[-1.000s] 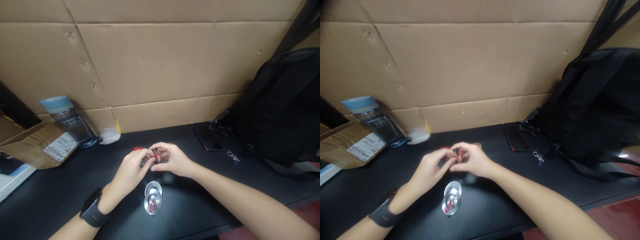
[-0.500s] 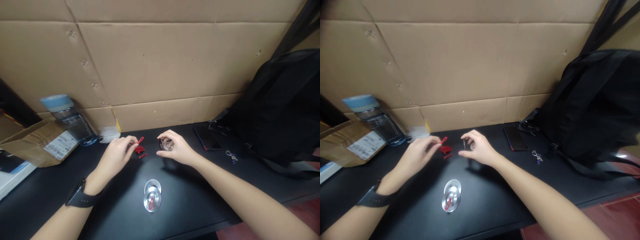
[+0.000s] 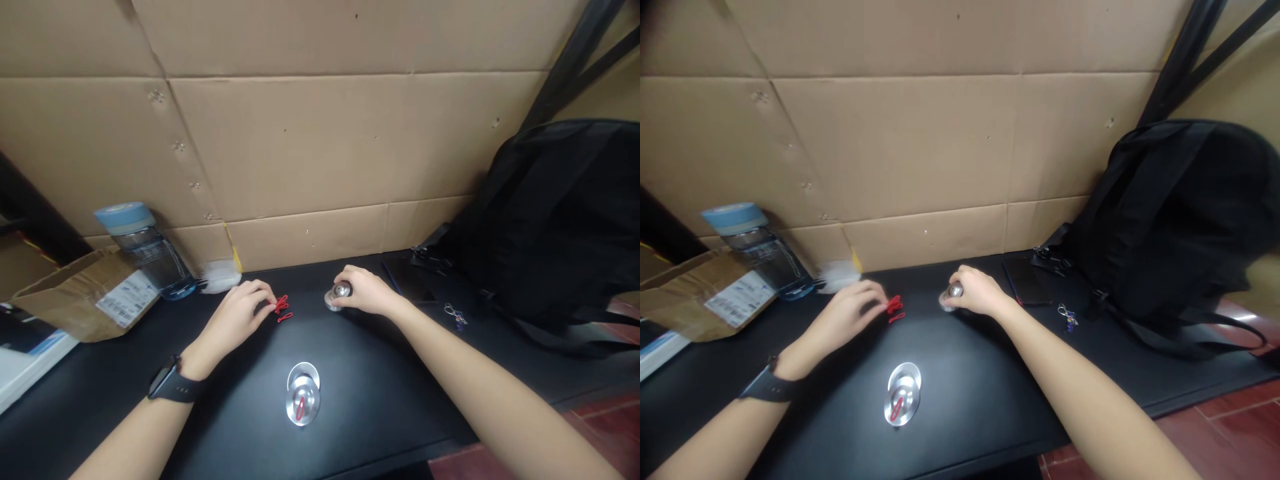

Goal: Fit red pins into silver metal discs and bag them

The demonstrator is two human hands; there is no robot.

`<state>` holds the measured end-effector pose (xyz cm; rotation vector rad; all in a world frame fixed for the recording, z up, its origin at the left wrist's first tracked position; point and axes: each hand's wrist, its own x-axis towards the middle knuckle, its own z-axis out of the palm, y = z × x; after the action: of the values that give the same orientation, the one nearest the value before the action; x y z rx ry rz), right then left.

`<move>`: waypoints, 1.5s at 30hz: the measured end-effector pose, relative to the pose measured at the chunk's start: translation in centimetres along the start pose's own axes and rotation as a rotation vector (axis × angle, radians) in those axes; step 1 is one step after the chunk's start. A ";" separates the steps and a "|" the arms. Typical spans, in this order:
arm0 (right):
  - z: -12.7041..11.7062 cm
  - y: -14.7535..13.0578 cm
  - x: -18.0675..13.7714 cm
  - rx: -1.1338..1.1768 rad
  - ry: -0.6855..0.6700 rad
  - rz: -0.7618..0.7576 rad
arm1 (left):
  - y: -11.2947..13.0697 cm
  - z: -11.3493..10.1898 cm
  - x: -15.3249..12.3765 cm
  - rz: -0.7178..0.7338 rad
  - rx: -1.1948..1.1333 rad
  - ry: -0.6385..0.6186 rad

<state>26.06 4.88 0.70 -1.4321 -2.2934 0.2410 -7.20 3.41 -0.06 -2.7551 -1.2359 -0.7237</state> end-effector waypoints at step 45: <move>-0.2 -5.7 -2.1 0.322 -0.183 -0.391 | 9.3 -2.2 -0.4 0.125 -0.455 -0.147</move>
<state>22.30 0.41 2.41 -0.8153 -2.4809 0.6074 -1.69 -3.72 3.13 -3.2682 -1.0098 -0.9024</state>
